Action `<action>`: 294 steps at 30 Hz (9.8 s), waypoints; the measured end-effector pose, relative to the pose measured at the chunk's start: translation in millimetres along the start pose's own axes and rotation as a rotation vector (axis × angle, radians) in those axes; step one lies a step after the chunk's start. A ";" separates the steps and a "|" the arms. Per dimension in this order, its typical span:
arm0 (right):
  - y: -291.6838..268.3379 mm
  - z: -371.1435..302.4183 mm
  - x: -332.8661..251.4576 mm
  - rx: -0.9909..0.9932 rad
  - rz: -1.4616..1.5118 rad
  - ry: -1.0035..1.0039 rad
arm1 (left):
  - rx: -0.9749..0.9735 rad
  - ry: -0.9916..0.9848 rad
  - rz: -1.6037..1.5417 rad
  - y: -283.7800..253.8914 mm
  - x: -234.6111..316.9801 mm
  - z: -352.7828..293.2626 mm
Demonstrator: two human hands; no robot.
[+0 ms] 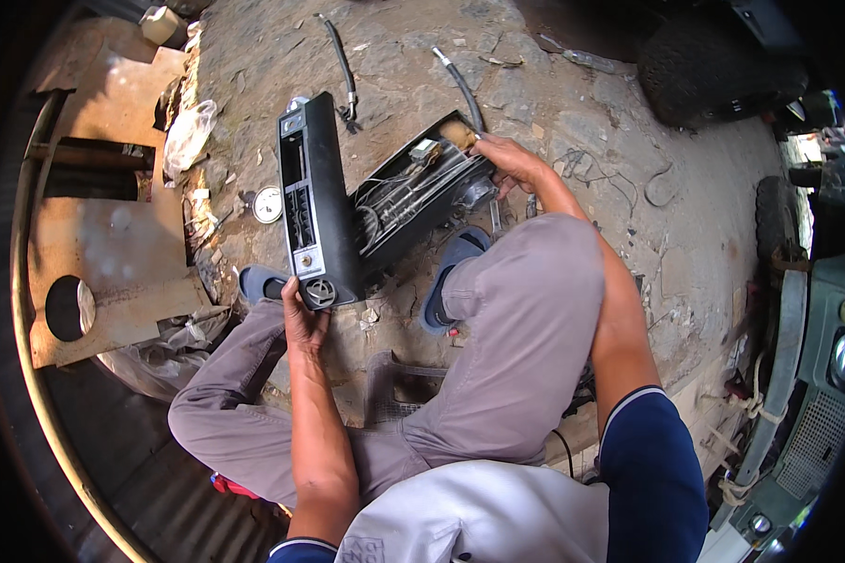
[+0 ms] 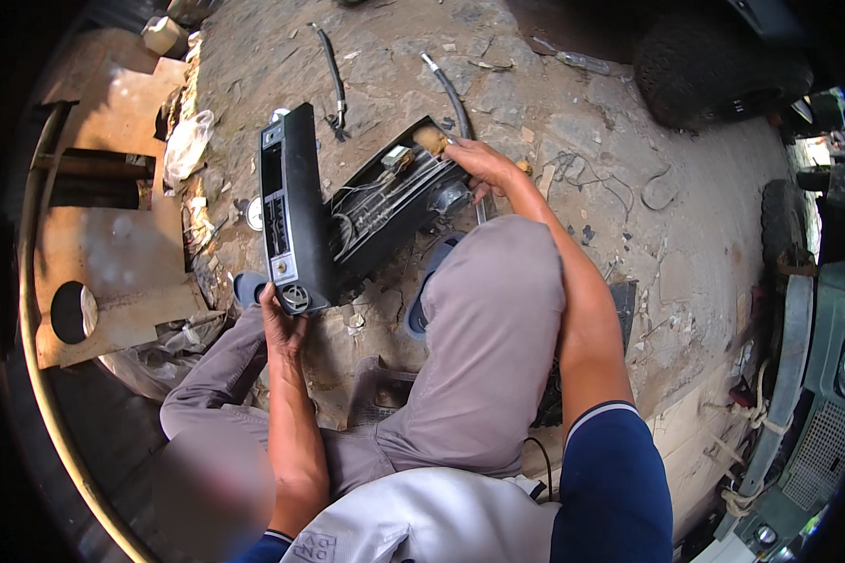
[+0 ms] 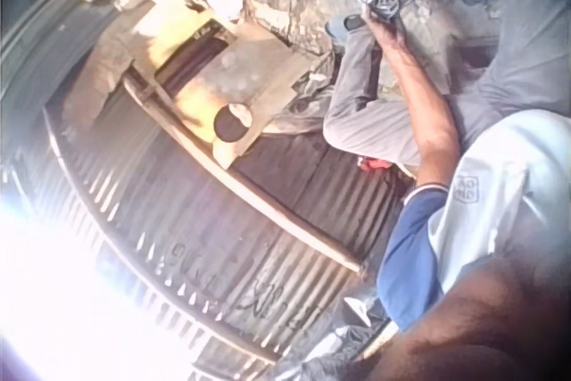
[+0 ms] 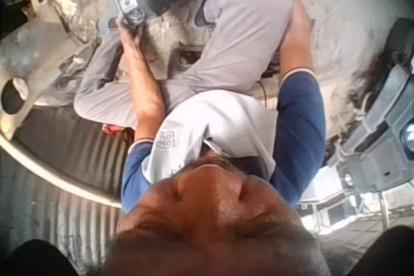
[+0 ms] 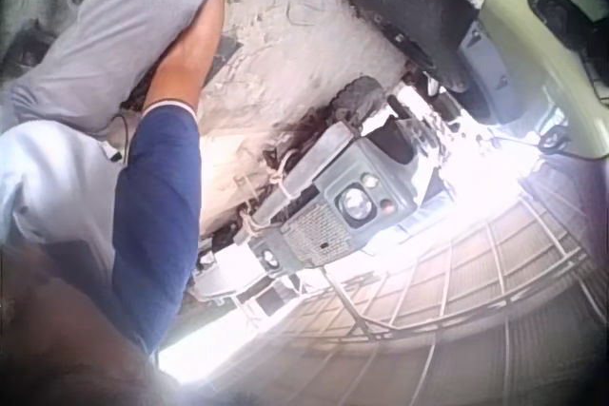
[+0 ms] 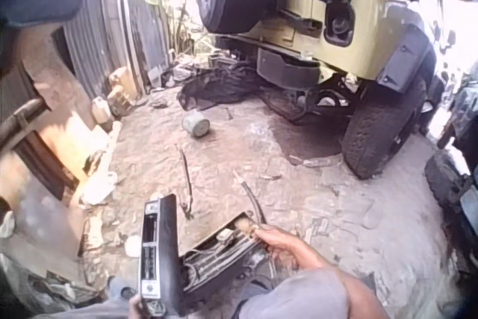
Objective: The person sits on the ground and uses a wrench to tighten or remove a small bolt on the front panel of a car air conditioning control or vent assembly, then handles a small connector piece.
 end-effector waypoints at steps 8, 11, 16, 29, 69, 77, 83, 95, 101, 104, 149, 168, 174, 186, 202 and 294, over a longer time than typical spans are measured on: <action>-4.3 -10.9 12.5 -0.035 0.052 0.004 | 0.057 -0.020 -0.012 3.7 -10.8 -13.0; -6.4 -11.4 29.0 0.010 0.124 0.038 | 0.037 -0.049 0.003 9.9 -14.3 -20.5; -8.8 -14.0 52.3 0.030 0.256 0.075 | -0.033 -0.082 0.061 15.9 -16.8 -25.1; 0.9 -20.2 104.9 0.103 0.435 0.098 | -0.190 -0.055 0.102 44.6 -13.5 -22.0; 92.3 21.7 309.6 0.505 -0.110 0.475 | -0.077 -0.123 0.206 65.7 -10.3 -26.9; 71.8 -12.4 289.7 0.451 -0.137 0.438 | -0.094 -0.106 0.163 55.4 -9.7 -26.2; 21.7 -71.3 255.8 0.475 -0.014 0.379 | -0.145 -0.130 0.091 56.5 -15.7 -14.9; -0.9 -224.3 -86.5 0.559 0.289 -0.685 | -0.238 -0.097 0.033 57.1 -19.1 -14.5; 131.9 -163.3 -72.1 -0.147 -0.145 -0.122 | -0.246 -0.096 0.048 53.4 -15.0 -14.3; 152.4 -146.3 -57.8 -0.140 -0.195 -0.173 | -0.259 -0.084 0.103 50.5 -16.2 -13.1; 207.2 -146.5 -22.6 -0.265 0.257 0.065 | -0.228 -0.073 0.063 47.8 -21.5 -16.1; -46.1 -263.5 35.0 0.746 0.476 -0.497 | -0.288 -0.104 0.078 52.7 -16.8 -8.9; 39.1 -106.5 230.9 0.468 0.215 0.184 | -0.123 -0.140 0.131 32.4 -15.5 1.9; 117.0 6.9 268.8 0.498 -0.289 0.353 | 0.031 -0.217 0.293 72.7 3.4 -30.6; 139.0 94.8 242.8 0.650 -0.306 0.129 | 0.191 -0.259 0.133 77.7 1.7 -44.7; 164.0 -127.5 -60.6 -0.336 -0.227 0.153 | -0.289 -0.080 0.082 51.5 -14.0 -12.9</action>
Point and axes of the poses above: each hand's wrist, its own z-axis towards the middle knuckle, its own y-axis out of the palm, x = y × z, the point moved 2 cm from there along z, towards the middle knuckle, and after that the axes turned 9 degrees about y, right-handed, at the moved point
